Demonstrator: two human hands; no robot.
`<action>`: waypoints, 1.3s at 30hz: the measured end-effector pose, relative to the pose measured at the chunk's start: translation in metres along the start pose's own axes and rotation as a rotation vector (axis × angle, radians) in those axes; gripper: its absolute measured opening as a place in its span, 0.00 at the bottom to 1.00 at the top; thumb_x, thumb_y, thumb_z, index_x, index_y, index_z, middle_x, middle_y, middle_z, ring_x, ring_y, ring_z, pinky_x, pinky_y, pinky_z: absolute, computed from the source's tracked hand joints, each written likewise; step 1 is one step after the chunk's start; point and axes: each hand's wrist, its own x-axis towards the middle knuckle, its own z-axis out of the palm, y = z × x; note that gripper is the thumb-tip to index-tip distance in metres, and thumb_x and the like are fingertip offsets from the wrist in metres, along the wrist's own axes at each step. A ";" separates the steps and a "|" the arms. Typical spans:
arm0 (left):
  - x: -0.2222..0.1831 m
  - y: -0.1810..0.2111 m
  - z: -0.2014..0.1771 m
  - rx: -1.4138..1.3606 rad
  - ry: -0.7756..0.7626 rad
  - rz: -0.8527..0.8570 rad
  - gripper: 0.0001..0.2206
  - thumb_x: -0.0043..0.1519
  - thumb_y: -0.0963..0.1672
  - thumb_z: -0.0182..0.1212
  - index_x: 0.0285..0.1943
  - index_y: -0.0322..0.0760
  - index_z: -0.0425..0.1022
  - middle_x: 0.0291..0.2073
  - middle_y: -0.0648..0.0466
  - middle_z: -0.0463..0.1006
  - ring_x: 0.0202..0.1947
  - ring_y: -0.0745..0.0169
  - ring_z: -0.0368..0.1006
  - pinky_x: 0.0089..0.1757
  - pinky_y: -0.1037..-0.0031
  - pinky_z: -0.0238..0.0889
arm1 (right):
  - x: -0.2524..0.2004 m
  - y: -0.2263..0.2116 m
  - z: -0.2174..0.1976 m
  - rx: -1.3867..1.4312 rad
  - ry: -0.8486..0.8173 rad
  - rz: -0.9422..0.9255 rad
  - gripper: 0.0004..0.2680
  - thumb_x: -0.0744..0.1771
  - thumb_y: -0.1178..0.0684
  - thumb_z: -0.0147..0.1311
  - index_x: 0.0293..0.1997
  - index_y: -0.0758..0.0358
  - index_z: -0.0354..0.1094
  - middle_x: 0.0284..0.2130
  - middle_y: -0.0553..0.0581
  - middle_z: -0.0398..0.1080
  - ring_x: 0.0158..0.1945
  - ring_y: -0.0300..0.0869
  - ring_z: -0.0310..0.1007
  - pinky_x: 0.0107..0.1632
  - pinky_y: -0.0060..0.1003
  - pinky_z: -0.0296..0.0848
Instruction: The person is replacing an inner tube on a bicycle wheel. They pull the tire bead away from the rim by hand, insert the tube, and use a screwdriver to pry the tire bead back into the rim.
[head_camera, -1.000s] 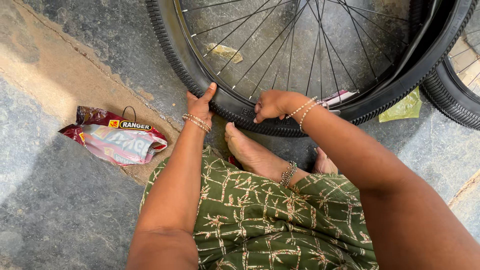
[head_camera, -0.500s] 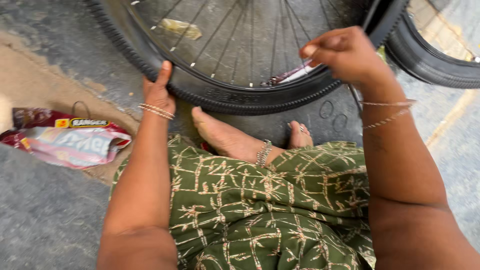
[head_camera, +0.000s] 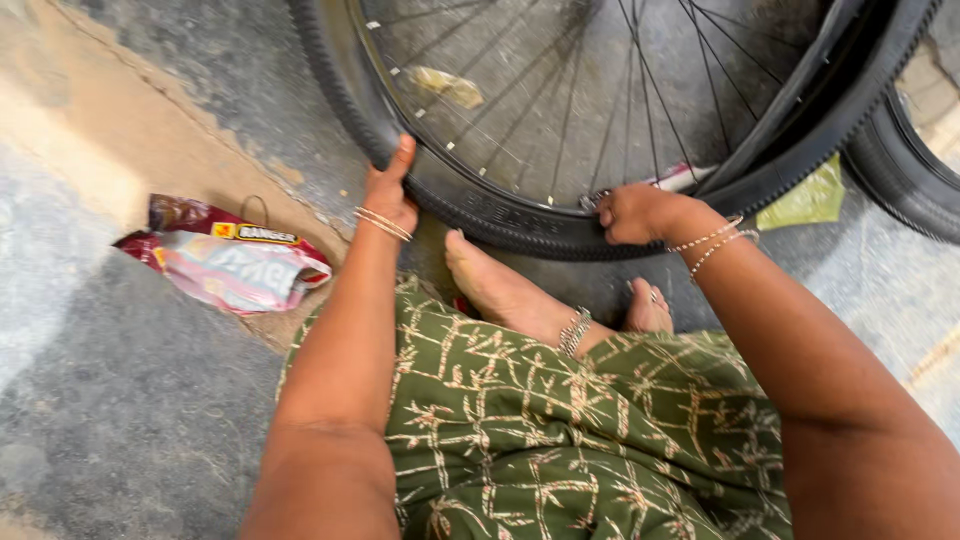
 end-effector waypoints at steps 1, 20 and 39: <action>0.003 0.001 0.001 0.001 0.000 0.015 0.29 0.52 0.46 0.78 0.61 0.42 0.70 0.50 0.55 0.78 0.51 0.56 0.75 0.53 0.61 0.71 | 0.002 -0.002 -0.004 0.039 -0.062 0.016 0.11 0.58 0.52 0.62 0.40 0.63 0.74 0.33 0.63 0.78 0.40 0.56 0.78 0.46 0.48 0.75; 0.002 0.008 0.003 -0.011 -0.072 0.022 0.23 0.52 0.39 0.76 0.56 0.37 0.74 0.46 0.52 0.80 0.48 0.53 0.77 0.52 0.57 0.72 | -0.023 -0.126 -0.097 1.515 0.971 -0.393 0.12 0.72 0.47 0.61 0.44 0.63 0.61 0.35 0.62 0.76 0.40 0.50 0.85 0.43 0.48 0.85; 0.010 0.005 -0.001 -0.035 -0.129 0.106 0.23 0.54 0.38 0.75 0.58 0.34 0.74 0.47 0.53 0.80 0.46 0.56 0.77 0.49 0.63 0.73 | -0.024 -0.248 -0.061 0.055 1.064 -0.350 0.15 0.65 0.40 0.67 0.30 0.61 0.71 0.29 0.56 0.75 0.35 0.47 0.76 0.33 0.42 0.73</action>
